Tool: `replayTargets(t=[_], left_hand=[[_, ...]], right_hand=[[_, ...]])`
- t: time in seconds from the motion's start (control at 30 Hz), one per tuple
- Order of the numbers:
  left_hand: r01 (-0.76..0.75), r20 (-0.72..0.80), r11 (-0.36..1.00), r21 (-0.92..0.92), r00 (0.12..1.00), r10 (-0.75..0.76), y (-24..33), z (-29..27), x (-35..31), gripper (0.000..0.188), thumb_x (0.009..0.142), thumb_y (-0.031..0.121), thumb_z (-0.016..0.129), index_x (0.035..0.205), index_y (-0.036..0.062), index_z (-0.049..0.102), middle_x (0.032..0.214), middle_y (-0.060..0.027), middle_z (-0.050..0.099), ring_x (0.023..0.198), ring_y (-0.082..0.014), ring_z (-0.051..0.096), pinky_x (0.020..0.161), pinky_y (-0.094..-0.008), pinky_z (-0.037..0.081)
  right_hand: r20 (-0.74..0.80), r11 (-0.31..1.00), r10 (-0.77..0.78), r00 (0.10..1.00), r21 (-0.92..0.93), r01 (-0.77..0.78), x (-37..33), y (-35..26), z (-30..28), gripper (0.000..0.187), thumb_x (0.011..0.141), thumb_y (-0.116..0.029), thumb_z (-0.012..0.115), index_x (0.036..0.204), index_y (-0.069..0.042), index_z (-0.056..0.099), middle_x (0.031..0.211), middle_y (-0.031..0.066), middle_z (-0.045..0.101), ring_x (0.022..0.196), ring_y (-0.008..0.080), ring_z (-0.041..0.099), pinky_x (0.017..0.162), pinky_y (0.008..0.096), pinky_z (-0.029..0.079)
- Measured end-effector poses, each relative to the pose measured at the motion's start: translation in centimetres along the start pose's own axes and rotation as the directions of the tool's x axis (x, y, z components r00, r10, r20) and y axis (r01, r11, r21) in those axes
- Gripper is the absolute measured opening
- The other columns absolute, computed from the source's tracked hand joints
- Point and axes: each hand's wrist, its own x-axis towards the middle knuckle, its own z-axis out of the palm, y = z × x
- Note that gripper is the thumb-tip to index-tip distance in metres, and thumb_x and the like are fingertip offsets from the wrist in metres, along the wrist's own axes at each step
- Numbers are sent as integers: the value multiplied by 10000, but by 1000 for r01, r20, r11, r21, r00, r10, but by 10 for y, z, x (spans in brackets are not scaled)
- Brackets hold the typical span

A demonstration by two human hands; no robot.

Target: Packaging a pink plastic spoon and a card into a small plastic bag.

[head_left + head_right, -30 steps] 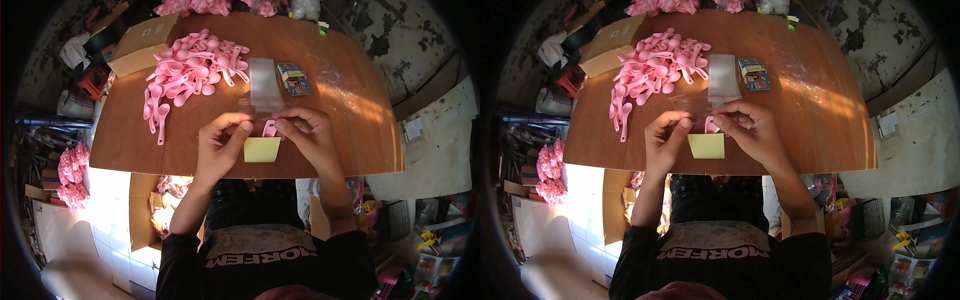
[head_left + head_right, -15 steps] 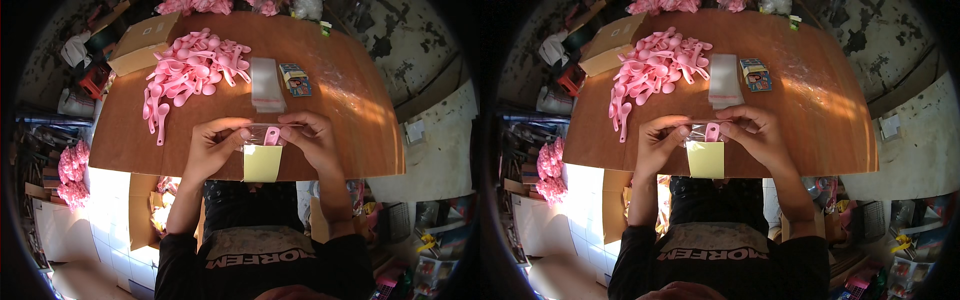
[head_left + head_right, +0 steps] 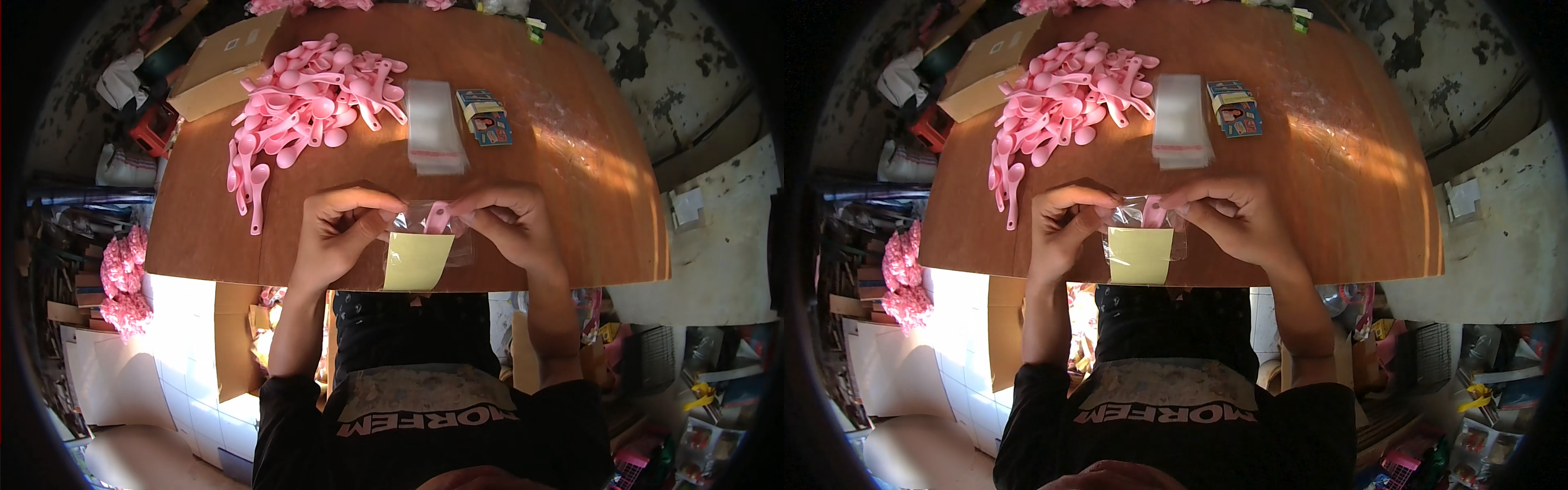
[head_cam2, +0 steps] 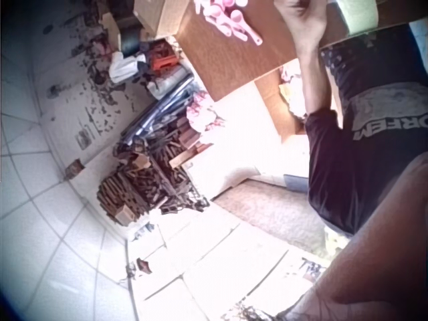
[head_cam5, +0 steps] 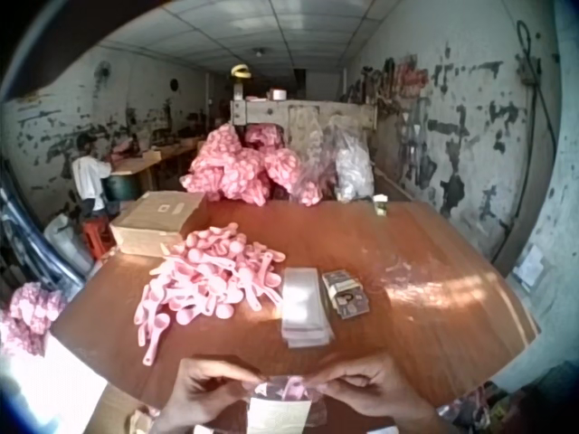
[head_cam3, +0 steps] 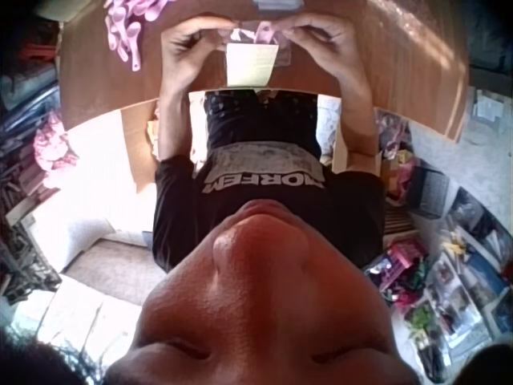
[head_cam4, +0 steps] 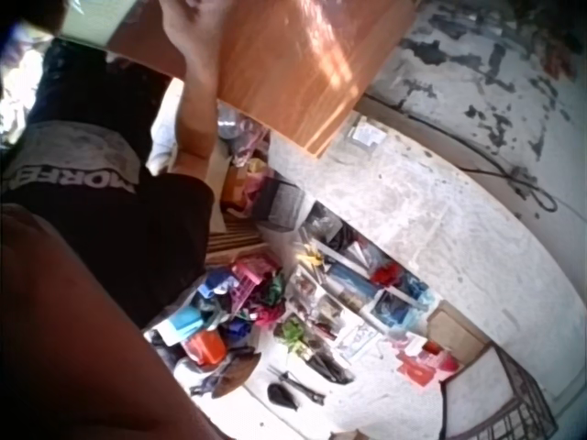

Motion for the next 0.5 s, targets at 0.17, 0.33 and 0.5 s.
replayTargets(t=[0.17,0.33,0.5], left_hand=[[84,11,980,-180,996,-83,1,-1,1,141,866,-40,612,1001,-55,649,934,-104,665,839,-129,643,717,-255,545],[45,-19,998,34,999,-45,2,8,-1,232,816,-82,661,1042,-57,622,925,-104,674,854,-132,651,776,-249,533],[-25,-41,1000,19,999,25,-1,9,-5,358,814,-82,665,1156,-43,568,939,-99,672,873,-131,645,764,-255,530]], right_hand=[[28,999,-10,1000,-44,12,-3,-1,-1,158,857,68,575,992,52,656,950,114,633,821,145,625,726,259,493],[24,989,-40,999,147,36,-7,2,8,219,826,80,624,1044,54,630,1039,143,612,882,167,646,731,255,528],[1,993,-105,994,-62,105,-8,3,13,278,751,118,699,1012,61,621,1039,159,609,948,196,637,767,284,577]])
